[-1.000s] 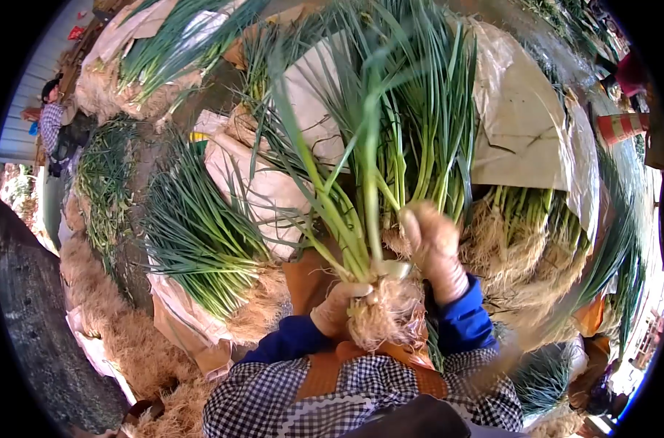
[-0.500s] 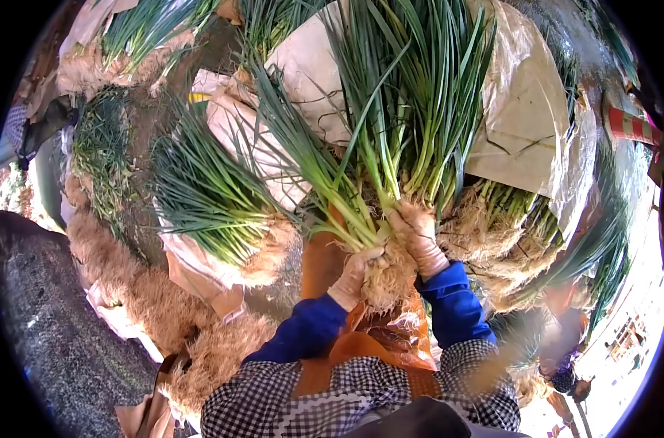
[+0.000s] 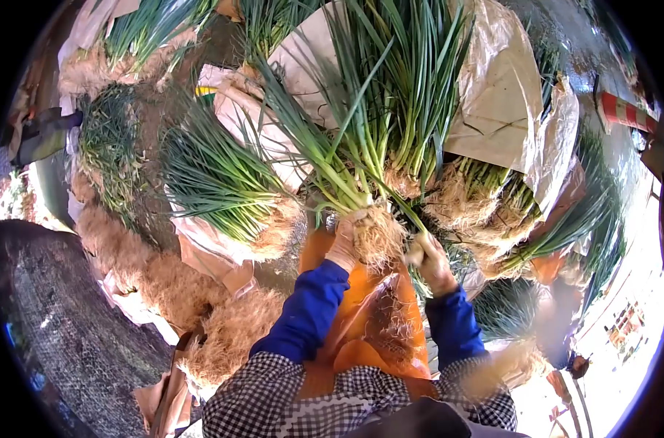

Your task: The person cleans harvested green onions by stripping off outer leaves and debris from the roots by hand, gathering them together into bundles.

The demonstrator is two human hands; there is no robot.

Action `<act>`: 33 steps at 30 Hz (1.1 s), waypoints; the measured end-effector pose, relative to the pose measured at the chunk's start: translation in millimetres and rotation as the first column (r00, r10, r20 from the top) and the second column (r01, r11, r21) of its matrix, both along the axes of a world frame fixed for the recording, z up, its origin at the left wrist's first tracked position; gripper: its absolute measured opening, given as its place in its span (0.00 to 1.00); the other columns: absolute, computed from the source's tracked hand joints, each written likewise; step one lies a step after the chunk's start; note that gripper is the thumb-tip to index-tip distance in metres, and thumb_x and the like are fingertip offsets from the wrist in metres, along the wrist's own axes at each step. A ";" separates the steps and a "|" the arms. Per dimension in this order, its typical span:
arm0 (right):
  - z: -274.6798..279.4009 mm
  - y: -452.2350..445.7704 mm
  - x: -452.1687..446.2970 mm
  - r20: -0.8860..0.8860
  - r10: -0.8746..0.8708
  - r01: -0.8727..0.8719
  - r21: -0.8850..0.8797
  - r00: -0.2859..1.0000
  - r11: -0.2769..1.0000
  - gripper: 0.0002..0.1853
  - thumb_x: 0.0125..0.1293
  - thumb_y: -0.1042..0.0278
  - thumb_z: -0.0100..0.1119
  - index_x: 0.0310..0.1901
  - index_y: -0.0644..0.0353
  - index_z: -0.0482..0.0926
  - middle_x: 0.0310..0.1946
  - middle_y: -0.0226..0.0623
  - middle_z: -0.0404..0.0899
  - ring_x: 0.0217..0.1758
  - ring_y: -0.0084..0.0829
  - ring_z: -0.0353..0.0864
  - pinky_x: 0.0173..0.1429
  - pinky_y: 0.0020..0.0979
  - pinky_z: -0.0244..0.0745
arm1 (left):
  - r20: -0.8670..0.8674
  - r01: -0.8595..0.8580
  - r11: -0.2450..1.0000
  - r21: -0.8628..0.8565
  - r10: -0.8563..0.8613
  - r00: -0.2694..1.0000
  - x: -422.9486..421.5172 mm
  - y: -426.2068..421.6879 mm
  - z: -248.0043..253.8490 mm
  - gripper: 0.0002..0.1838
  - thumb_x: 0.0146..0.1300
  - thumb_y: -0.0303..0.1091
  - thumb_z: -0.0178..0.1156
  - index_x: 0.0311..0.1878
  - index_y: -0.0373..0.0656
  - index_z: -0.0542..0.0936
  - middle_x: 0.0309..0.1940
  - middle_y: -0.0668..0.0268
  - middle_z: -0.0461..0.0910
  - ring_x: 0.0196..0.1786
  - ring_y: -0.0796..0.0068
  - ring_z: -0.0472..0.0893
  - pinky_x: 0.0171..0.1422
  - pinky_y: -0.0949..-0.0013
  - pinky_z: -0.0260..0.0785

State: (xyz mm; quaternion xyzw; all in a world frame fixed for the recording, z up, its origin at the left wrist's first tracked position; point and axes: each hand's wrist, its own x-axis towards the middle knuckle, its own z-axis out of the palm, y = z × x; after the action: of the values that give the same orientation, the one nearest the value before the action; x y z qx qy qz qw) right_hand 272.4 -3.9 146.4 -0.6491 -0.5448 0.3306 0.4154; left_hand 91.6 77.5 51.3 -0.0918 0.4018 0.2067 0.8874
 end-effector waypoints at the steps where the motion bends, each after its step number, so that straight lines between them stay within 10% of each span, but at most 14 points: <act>1: 3.4 -29.8 15.1 -0.219 -0.079 -0.003 -0.350 0.973 0.937 0.02 0.60 0.78 0.51 0.30 0.64 0.73 0.22 0.34 0.70 0.25 0.28 0.70 0.31 0.26 0.66 | -0.022 0.031 0.999 -0.010 -0.031 0.999 -4.2 8.0 7.8 0.14 0.55 0.38 0.59 0.38 0.37 0.76 0.34 0.61 0.79 0.35 0.68 0.82 0.41 0.64 0.79; 3: 8.6 -89.9 45.8 -0.291 -0.519 -0.082 -0.918 0.804 0.388 0.10 0.67 0.69 0.47 0.30 0.60 0.77 0.22 0.35 0.75 0.27 0.27 0.75 0.33 0.25 0.72 | -0.069 0.015 0.983 -0.185 -0.029 0.997 -5.2 32.7 47.9 0.09 0.55 0.36 0.60 0.32 0.41 0.75 0.26 0.67 0.75 0.26 0.71 0.78 0.30 0.67 0.75; 4: -7.9 -126.9 53.0 -0.117 -0.284 0.009 -0.914 0.952 0.406 0.11 0.65 0.64 0.50 0.33 0.60 0.79 0.27 0.38 0.78 0.30 0.30 0.78 0.35 0.28 0.73 | -0.058 -0.070 0.981 -0.181 0.060 0.997 -9.0 22.6 54.6 0.13 0.64 0.44 0.50 0.38 0.45 0.75 0.24 0.67 0.75 0.22 0.70 0.75 0.29 0.71 0.73; 5: -25.6 -163.7 61.0 0.113 -0.039 0.119 -0.901 0.993 0.418 0.13 0.64 0.58 0.52 0.35 0.59 0.81 0.32 0.40 0.81 0.33 0.33 0.81 0.37 0.31 0.74 | -0.227 0.196 0.980 0.040 -0.182 0.957 -10.3 18.7 62.3 0.15 0.66 0.49 0.46 0.36 0.48 0.75 0.23 0.68 0.74 0.25 0.71 0.74 0.30 0.70 0.70; 6: -13.9 -152.1 60.2 0.096 -0.250 0.230 -0.774 0.964 0.590 0.17 0.62 0.52 0.53 0.37 0.58 0.82 0.35 0.42 0.82 0.38 0.35 0.82 0.40 0.35 0.75 | -0.214 0.255 0.958 0.131 -0.223 0.951 -9.1 19.2 59.0 0.15 0.65 0.47 0.46 0.37 0.47 0.75 0.25 0.68 0.74 0.27 0.71 0.75 0.33 0.70 0.71; 7: 59.1 -37.2 44.6 0.226 -0.060 0.234 -0.939 0.972 0.251 0.21 0.59 0.47 0.53 0.43 0.55 0.81 0.36 0.43 0.81 0.42 0.36 0.81 0.44 0.40 0.75 | -0.140 0.260 0.953 0.157 -0.239 0.961 -6.6 18.0 57.0 0.14 0.65 0.45 0.46 0.37 0.46 0.76 0.27 0.67 0.75 0.29 0.72 0.75 0.36 0.70 0.71; 8: 15.2 -27.4 39.2 0.246 0.295 0.015 -0.791 0.923 0.611 0.22 0.57 0.47 0.55 0.47 0.52 0.80 0.39 0.41 0.81 0.43 0.36 0.81 0.44 0.40 0.76 | -0.068 0.273 0.949 0.159 -0.265 0.962 -4.9 17.2 51.6 0.13 0.65 0.42 0.46 0.38 0.45 0.76 0.29 0.67 0.76 0.31 0.72 0.76 0.39 0.70 0.72; 11: -49.2 57.9 -14.9 0.325 0.064 0.110 -0.488 0.943 0.866 0.25 0.61 0.47 0.55 0.55 0.53 0.74 0.52 0.41 0.75 0.53 0.37 0.76 0.53 0.33 0.72 | -0.139 0.165 0.983 0.081 -0.153 0.978 16.3 17.9 90.8 0.15 0.63 0.41 0.49 0.41 0.41 0.78 0.36 0.64 0.80 0.37 0.68 0.80 0.44 0.65 0.75; 14: -21.2 128.7 -29.3 0.214 0.424 -0.084 -0.808 0.880 0.582 0.19 0.59 0.51 0.54 0.43 0.57 0.81 0.44 0.42 0.79 0.46 0.44 0.78 0.48 0.39 0.74 | 0.039 0.290 0.957 0.019 -0.290 0.956 -14.2 9.1 60.1 0.17 0.62 0.43 0.53 0.46 0.40 0.77 0.40 0.61 0.80 0.41 0.67 0.80 0.46 0.65 0.74; 25: -75.7 78.6 -57.1 0.145 0.128 -0.021 -0.580 0.981 0.814 0.30 0.60 0.38 0.52 0.36 0.65 0.81 0.34 0.48 0.81 0.37 0.42 0.78 0.43 0.39 0.71 | 0.020 0.431 0.902 -0.018 -0.430 0.902 -28.0 2.2 145.0 0.21 0.64 0.45 0.52 0.50 0.36 0.76 0.45 0.59 0.78 0.47 0.63 0.78 0.54 0.64 0.71; 27: -99.2 74.1 -59.8 -0.539 -0.056 -0.304 -0.554 0.840 0.775 0.30 0.59 0.37 0.55 0.38 0.63 0.83 0.34 0.42 0.82 0.36 0.31 0.77 0.43 0.35 0.70 | 0.014 0.428 0.904 -0.001 -0.428 0.903 -31.9 1.3 155.1 0.21 0.64 0.44 0.51 0.50 0.36 0.76 0.45 0.59 0.78 0.47 0.63 0.78 0.54 0.64 0.71; 33: 31.0 81.1 -52.4 -0.502 -0.240 -0.257 -0.728 0.831 0.635 0.25 0.66 0.48 0.50 0.52 0.62 0.76 0.50 0.34 0.77 0.49 0.20 0.73 0.52 0.25 0.68 | -0.001 0.411 0.911 0.042 -0.412 0.911 -38.1 -1.2 175.6 0.21 0.64 0.44 0.51 0.49 0.36 0.76 0.45 0.59 0.78 0.46 0.63 0.78 0.54 0.64 0.71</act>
State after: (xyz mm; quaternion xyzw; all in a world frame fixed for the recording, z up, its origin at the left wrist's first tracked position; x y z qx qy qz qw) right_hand 220.1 77.1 177.4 -0.6343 -0.2079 0.7064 0.2352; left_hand 53.6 76.3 226.9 0.0124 0.4042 0.0232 0.9143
